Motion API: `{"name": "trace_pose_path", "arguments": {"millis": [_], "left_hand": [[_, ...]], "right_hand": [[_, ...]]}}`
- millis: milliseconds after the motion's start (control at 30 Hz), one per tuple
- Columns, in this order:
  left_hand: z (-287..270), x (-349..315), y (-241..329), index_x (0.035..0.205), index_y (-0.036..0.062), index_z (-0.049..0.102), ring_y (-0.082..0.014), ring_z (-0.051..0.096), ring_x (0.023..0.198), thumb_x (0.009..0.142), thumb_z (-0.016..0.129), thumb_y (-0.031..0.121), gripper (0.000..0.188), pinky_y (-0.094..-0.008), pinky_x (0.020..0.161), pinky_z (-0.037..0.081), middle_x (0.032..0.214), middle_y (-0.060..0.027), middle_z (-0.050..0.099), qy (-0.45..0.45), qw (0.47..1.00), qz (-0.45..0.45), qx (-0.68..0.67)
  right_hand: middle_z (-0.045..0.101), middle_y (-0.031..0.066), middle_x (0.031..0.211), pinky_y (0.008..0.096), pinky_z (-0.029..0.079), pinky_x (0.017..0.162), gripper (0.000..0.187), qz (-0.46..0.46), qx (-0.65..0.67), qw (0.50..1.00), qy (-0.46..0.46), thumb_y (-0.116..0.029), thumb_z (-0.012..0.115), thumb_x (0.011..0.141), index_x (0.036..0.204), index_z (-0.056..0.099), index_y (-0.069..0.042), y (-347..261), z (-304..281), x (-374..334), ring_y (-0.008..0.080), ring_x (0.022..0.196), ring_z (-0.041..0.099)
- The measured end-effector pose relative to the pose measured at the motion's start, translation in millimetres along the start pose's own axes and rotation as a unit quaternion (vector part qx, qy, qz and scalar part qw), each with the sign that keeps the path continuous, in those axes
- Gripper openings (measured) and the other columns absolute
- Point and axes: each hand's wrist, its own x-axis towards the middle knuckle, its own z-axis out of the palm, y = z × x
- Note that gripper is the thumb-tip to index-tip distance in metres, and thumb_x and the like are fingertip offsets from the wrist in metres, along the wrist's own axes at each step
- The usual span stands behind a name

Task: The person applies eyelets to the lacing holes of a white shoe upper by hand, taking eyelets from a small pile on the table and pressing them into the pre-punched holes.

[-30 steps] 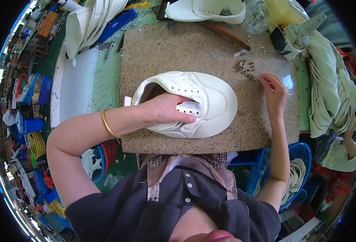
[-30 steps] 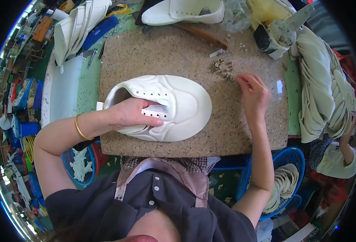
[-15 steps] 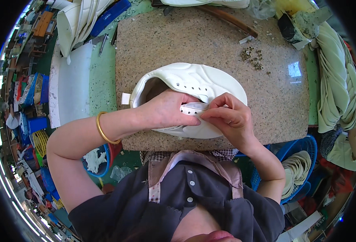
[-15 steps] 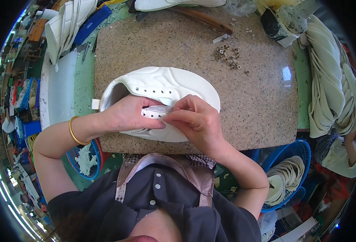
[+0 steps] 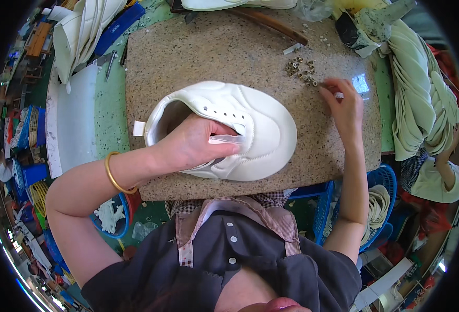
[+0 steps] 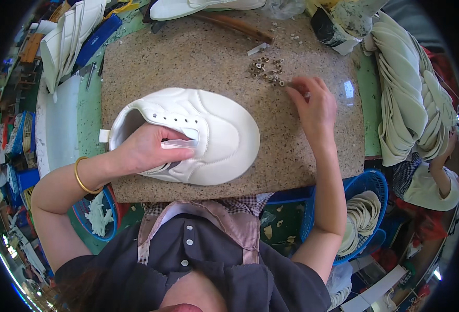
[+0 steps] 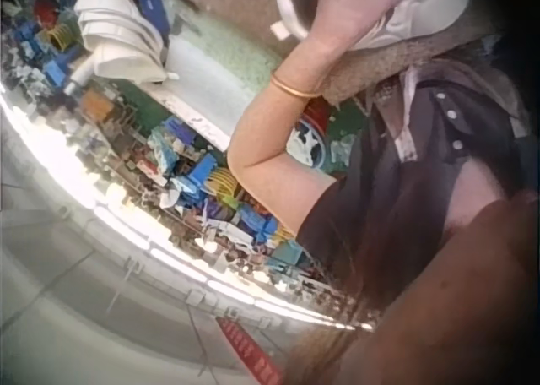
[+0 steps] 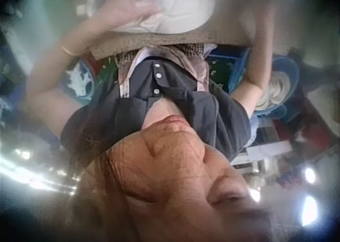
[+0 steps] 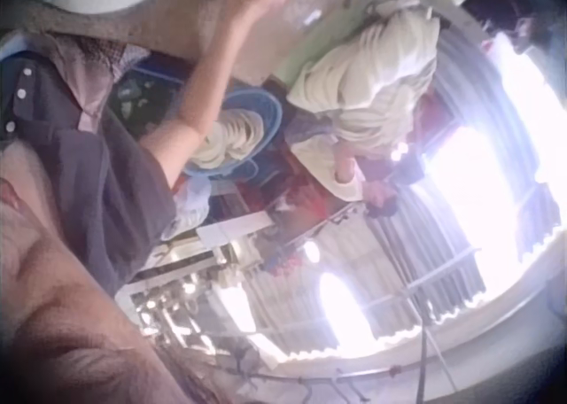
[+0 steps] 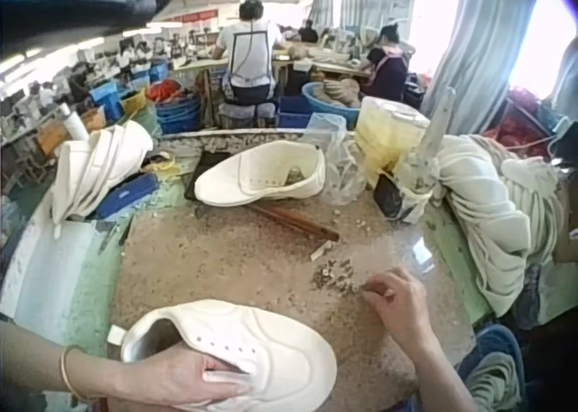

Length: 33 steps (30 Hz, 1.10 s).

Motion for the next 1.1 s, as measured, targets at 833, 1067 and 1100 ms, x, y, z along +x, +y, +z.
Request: {"name": "trace_pose_path", "arguments": {"millis": [833, 1067, 1100], "left_hand": [[-4, -9, 4, 0.104, -0.0050, 0.064, -0.0082, 0.059, 0.086, 0.085, 0.064, 0.013, 0.026, -0.0268, 0.080, 0.048, 0.092, -0.0097, 0.068, -0.071, 0.997, 0.017, 0.010], [-6, -7, -2, 0.108, -0.0060, 0.060, -0.0193, 0.064, 0.085, 0.084, 0.064, 0.011, 0.030, -0.0292, 0.080, 0.048, 0.092, -0.0174, 0.067, -0.012, 0.984, 0.152, 0.090], [-8, -7, -2, 0.111, -0.0055, 0.057, -0.0229, 0.065, 0.085, 0.083, 0.065, 0.011, 0.034, -0.0302, 0.079, 0.049, 0.092, -0.0188, 0.066, -0.026, 0.972, 0.213, 0.100]], "right_hand": [[0.066, 0.0044, 0.084, 0.0277, 0.048, 0.062, 0.026, -0.145, 0.213, 0.948, -0.187, 0.002, 0.074, 0.068, 0.092, 0.072, -0.009, -69, 37, -68, 0.0175, 0.075, 0.062], [0.068, 0.0066, 0.087, 0.0261, 0.051, 0.061, 0.014, -0.011, -0.021, 0.999, -0.030, -0.005, 0.069, 0.080, 0.094, 0.070, -0.003, 6, 15, 3, 0.0130, 0.075, 0.064], [0.068, 0.0065, 0.086, 0.0257, 0.051, 0.060, 0.013, -0.043, -0.074, 0.994, -0.060, -0.006, 0.069, 0.081, 0.093, 0.070, -0.002, 10, 15, 3, 0.0129, 0.073, 0.064]]}}
